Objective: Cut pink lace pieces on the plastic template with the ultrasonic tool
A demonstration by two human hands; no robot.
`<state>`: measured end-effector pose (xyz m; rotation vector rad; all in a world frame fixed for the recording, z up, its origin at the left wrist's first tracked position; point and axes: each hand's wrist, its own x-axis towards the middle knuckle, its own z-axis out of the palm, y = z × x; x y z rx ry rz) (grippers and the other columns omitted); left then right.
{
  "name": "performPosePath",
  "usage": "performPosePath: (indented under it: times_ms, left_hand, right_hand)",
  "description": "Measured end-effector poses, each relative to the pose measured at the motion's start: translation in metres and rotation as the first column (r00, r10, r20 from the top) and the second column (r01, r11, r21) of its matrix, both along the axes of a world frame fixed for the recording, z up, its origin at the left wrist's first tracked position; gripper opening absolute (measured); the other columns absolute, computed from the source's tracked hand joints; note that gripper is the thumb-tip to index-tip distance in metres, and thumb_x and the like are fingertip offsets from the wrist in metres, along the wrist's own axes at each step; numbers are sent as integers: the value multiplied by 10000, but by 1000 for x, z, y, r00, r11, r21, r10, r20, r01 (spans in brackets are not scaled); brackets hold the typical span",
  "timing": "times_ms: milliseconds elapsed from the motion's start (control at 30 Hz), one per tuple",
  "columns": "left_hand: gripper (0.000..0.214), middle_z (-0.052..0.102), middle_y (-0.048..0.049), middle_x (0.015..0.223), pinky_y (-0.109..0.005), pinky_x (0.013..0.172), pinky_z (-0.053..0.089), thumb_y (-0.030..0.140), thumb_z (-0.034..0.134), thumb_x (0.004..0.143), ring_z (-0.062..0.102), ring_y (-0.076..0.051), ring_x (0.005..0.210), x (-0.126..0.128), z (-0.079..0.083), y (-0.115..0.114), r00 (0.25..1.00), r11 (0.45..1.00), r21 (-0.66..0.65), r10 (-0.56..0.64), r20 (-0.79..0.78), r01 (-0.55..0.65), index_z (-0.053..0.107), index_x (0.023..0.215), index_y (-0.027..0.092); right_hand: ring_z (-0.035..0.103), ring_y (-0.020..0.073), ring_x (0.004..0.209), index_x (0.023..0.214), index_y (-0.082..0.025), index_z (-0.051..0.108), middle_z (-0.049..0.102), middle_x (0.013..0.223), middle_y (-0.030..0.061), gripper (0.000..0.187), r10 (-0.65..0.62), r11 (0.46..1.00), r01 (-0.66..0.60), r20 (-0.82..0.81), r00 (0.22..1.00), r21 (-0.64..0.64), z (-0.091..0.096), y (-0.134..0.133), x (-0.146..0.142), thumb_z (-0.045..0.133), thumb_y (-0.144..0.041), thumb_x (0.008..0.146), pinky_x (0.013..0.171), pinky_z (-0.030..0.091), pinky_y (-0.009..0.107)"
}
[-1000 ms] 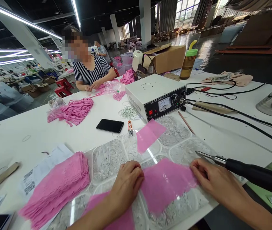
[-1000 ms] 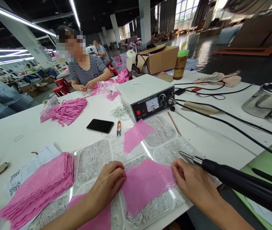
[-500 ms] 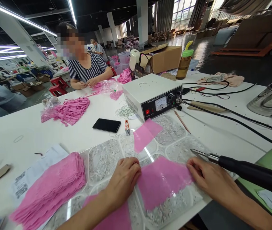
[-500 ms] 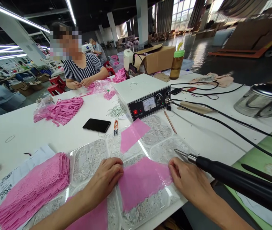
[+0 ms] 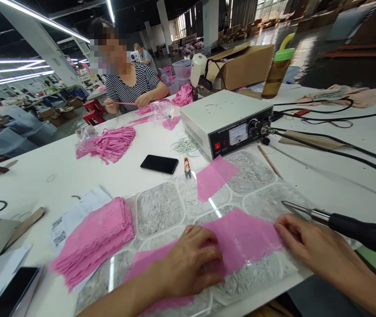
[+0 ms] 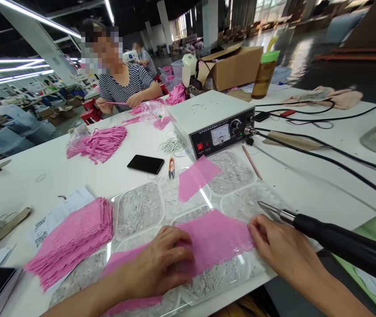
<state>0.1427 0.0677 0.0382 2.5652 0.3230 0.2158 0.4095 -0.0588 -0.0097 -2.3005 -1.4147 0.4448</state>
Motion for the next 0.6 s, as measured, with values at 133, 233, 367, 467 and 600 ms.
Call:
performPosePath:
  times_ms: [133,233,367,467,600]
  left_hand:
    - [184,590,-52,1070,-323,908,427,220,766,752,561,-188,997,-1,-5,-2,1000,1000,-29,9,-12,-9,623,860,180]
    - [59,592,-59,1078,-325,907,434,203,687,821,561,-186,996,-1,-4,-2,1000,999,-36,23,-9,-24,632,832,184]
    - [66,594,-69,1078,-348,926,444,161,605,874,561,-195,1021,-1,-2,-4,999,998,-50,45,6,-44,639,823,187]
    - [84,593,-65,1081,-349,926,461,126,605,864,563,-196,1030,-2,0,-4,998,995,-78,58,5,-57,636,814,186]
    - [119,601,-52,1078,-345,902,491,94,620,833,582,-191,1005,-2,1,-2,997,994,-81,72,24,-70,649,775,194]
  right_hand:
    - [545,195,457,685,-264,541,567,518,6,353,-2,1000,4,-59,998,25,4,-3,0,362,-543,809,464,398,320]
    - [535,191,449,660,-259,537,561,501,16,347,0,1000,2,-79,997,24,11,-4,-2,368,-517,818,457,395,319]
    - [502,183,451,612,-252,510,517,475,-8,358,-7,998,3,-70,998,-55,15,-4,-3,358,-519,795,457,374,304]
    - [463,170,462,585,-243,481,475,479,-18,345,-16,997,11,-58,998,-77,16,-5,-4,365,-499,786,454,349,284]
    - [394,148,459,570,-234,414,412,484,-26,347,-15,999,10,-128,992,-42,18,-7,-5,389,-487,805,434,312,261]
